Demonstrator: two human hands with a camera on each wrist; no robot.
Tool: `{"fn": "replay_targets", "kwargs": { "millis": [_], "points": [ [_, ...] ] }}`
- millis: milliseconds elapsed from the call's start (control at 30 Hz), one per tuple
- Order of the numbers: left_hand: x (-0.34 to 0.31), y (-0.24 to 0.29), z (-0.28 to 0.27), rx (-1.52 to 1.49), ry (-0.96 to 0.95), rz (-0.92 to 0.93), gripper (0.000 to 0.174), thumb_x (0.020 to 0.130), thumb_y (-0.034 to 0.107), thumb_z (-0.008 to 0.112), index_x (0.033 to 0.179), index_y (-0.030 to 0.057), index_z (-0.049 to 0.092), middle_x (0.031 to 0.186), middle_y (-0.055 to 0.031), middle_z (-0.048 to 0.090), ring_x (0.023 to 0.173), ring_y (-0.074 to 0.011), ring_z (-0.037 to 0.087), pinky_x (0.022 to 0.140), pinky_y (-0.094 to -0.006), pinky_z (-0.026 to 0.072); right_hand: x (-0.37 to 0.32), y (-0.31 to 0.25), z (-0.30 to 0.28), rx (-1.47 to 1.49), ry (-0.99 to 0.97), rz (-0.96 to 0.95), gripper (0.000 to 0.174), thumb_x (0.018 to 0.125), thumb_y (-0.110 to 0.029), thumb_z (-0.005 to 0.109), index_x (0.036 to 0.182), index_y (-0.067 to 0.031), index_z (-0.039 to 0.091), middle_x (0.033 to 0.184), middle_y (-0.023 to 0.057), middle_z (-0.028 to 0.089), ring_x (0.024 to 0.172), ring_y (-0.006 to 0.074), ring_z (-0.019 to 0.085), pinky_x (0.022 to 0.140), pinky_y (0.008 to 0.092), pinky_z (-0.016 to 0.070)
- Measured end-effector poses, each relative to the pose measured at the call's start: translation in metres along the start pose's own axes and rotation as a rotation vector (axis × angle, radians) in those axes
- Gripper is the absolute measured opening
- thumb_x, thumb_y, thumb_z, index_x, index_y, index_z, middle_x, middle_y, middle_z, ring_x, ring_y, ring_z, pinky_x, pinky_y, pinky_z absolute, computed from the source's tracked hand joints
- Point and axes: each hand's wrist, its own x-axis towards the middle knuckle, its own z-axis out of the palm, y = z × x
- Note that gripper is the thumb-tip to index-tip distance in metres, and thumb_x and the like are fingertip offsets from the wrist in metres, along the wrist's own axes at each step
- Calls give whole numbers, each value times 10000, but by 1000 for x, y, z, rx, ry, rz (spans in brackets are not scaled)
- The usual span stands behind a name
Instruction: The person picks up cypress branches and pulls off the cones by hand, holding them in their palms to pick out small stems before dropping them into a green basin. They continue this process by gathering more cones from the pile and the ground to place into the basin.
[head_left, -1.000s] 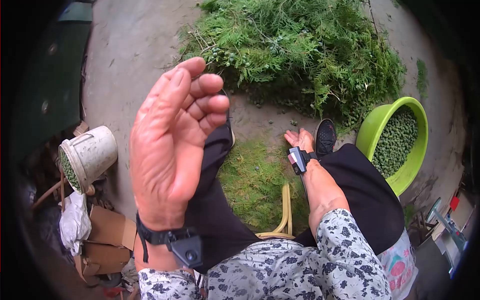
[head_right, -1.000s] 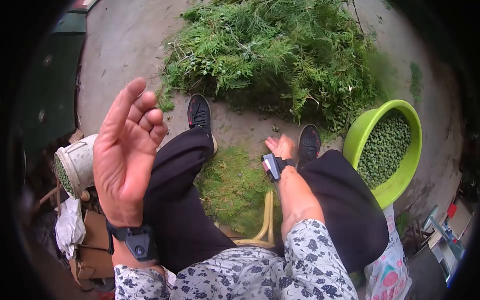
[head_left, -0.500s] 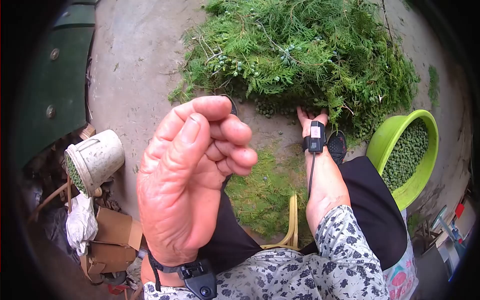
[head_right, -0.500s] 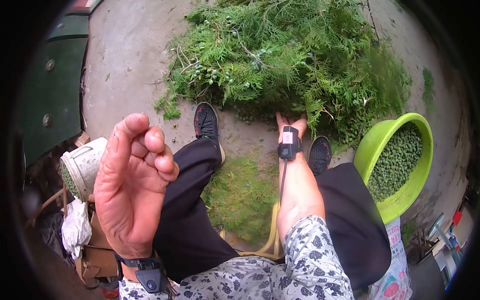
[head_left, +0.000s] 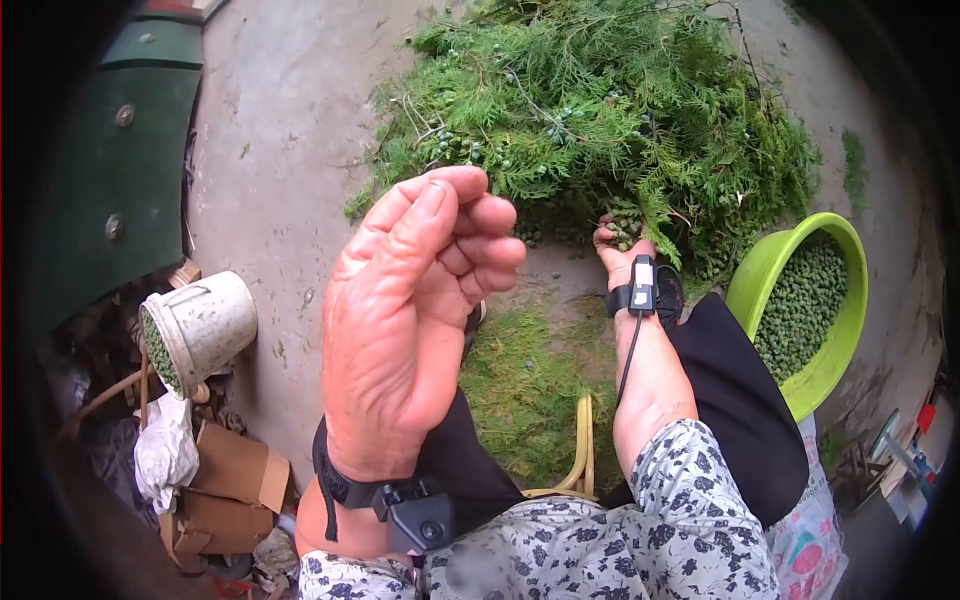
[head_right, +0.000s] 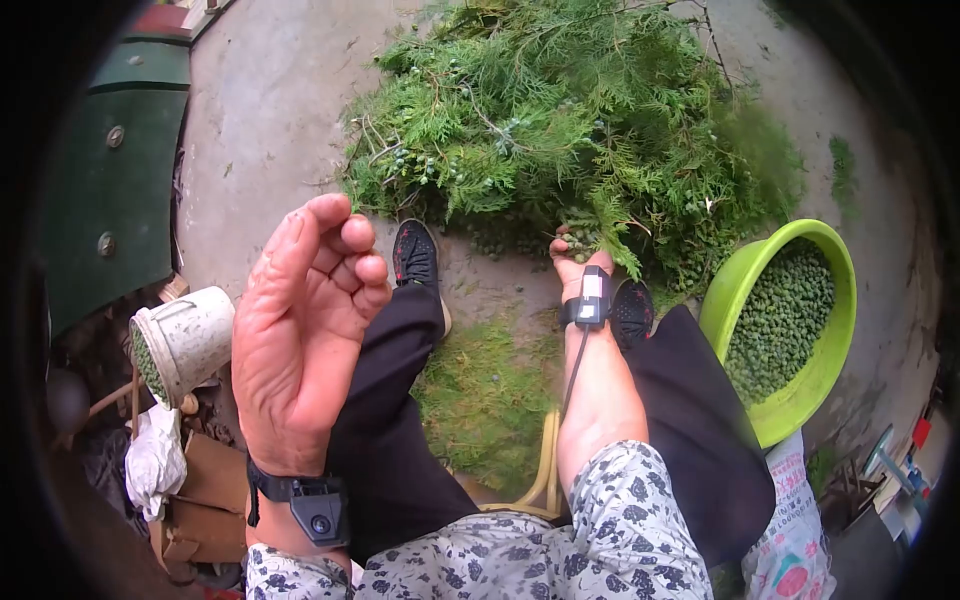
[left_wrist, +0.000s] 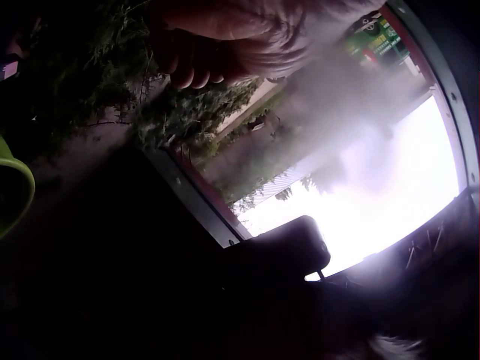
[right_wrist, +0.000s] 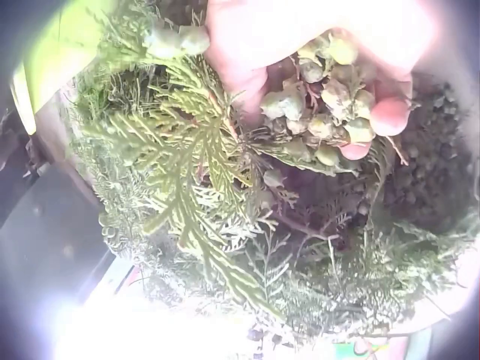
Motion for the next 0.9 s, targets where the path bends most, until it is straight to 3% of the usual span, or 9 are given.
{"fn": "replay_targets", "kwargs": {
  "millis": [133, 267, 467, 533, 633, 733, 900],
  "points": [
    [2, -4, 2, -51, -19, 18, 232, 927, 190, 535, 1069, 7, 555, 933, -88, 595, 798, -174, 573, 736, -290, 485, -36, 12, 31, -65, -13, 43, 310, 855, -386, 564, 883, -78, 578, 781, 97, 598, 718, 264, 565, 487, 325, 404],
    [9, -8, 5, -89, -5, 51, 194, 918, 192, 552, 1026, 31, 562, 926, -73, 621, 795, -163, 606, 720, -285, 493, -75, 27, 78, -124, -158, 79, 290, 851, -379, 589, 818, -91, 581, 766, 98, 600, 726, 266, 574, 490, 322, 412],
    [17, -29, 8, -143, 70, 142, 261, 901, 270, 574, 1023, 41, 559, 992, -77, 600, 946, -185, 558, 856, -343, 451, -172, 58, 197, -241, -412, 13, 291, 874, -360, 569, 828, -73, 563, 786, 116, 589, 743, 272, 565, 507, 336, 416],
    [17, -32, 15, -172, 124, 93, 353, 908, 347, 552, 1088, 44, 521, 1062, -75, 575, 972, -183, 530, 875, -363, 427, -205, 73, 229, -333, -469, -66, 290, 877, -352, 565, 842, -64, 566, 791, 113, 595, 741, 267, 575, 518, 340, 425],
    [14, -30, 26, -320, -67, 15, 450, 924, 428, 488, 1164, 48, 464, 1108, -73, 548, 980, -197, 515, 892, -373, 403, -235, 96, 252, -467, -490, -201, 277, 884, -338, 557, 846, -64, 581, 811, 102, 614, 744, 247, 588, 543, 347, 440],
    [16, -33, 31, -600, -256, 32, 377, 948, 382, 453, 1142, 60, 487, 1077, -68, 562, 996, -216, 525, 909, -383, 423, -260, 113, 255, -601, -504, -326, 257, 885, -309, 559, 840, -60, 598, 801, 87, 642, 736, 207, 612, 647, 350, 493],
    [-2, -30, 41, -724, -216, -11, 314, 948, 327, 465, 1092, 65, 559, 1021, -72, 590, 981, -233, 552, 915, -390, 440, -276, 122, 249, -777, -638, -525, 194, 883, -209, 560, 893, -21, 606, 828, 75, 636, 769, 161, 595, 733, 296, 483]
  ]
}}
